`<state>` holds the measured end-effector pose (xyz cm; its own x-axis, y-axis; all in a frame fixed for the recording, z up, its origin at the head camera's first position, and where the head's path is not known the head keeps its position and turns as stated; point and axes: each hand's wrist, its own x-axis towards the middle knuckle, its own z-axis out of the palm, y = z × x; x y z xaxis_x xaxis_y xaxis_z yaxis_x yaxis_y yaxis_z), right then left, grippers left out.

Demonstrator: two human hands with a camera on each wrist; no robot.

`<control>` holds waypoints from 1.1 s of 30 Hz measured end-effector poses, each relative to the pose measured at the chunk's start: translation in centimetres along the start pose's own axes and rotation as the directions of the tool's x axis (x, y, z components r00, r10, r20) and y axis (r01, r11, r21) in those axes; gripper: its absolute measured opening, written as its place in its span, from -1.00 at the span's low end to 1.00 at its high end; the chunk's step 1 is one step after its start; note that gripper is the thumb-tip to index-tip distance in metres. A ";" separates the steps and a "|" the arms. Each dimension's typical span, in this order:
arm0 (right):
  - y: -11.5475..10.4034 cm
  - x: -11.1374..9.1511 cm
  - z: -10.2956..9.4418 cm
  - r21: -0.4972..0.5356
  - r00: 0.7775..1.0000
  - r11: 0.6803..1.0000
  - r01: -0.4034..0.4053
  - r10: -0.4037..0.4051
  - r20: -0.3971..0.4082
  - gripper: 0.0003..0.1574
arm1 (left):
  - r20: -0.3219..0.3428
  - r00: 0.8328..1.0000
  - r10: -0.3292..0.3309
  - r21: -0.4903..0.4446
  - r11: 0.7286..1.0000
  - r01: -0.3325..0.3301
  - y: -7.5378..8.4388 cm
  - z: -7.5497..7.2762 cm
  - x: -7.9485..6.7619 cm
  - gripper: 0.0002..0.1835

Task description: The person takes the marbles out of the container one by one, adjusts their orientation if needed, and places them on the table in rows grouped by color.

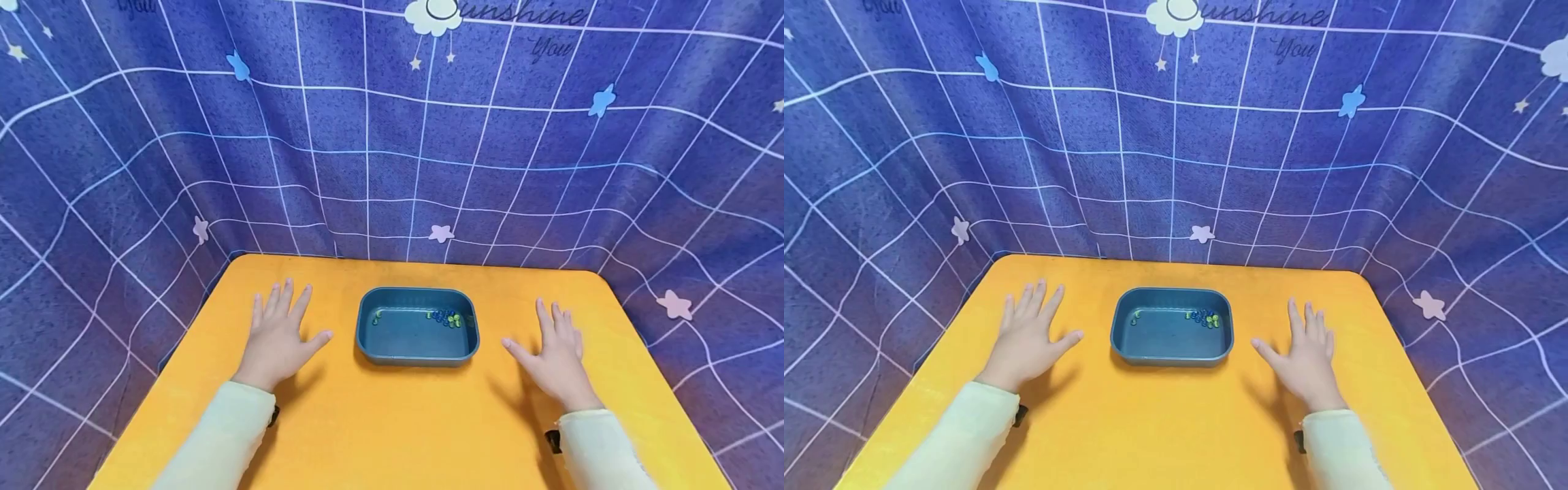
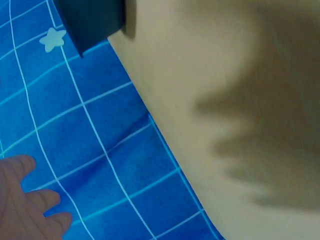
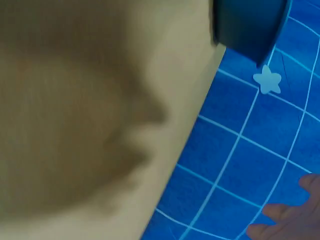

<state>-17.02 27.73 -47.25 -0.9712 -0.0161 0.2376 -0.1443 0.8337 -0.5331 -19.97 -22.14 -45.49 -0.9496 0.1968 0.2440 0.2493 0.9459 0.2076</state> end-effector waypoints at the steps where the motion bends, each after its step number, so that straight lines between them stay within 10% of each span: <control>1: -0.1 -0.1 0.4 0.009 1.000 1.000 -0.002 0.002 0.002 0.35 | 0.000 1.000 0.006 -0.006 1.000 -0.006 0.2 0.1 0.0 0.06; 13: -1.2 -0.9 5.0 0.269 0.989 0.954 -0.130 0.105 0.104 0.26 | 0.005 0.978 0.207 -0.215 0.956 -0.201 3.7 2.0 0.7 0.00; 33: -3.5 1.0 9.2 0.704 0.945 0.631 -0.326 0.236 0.226 -0.34 | 0.085 0.981 0.174 -0.570 0.816 -0.095 13.1 4.5 3.8 -0.27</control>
<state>-19.25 19.71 -52.67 -0.9948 0.0569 -0.0849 0.0923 0.1433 -0.9854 -21.18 -7.86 -46.15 -0.9045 0.3791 0.1953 0.4021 0.6060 0.6863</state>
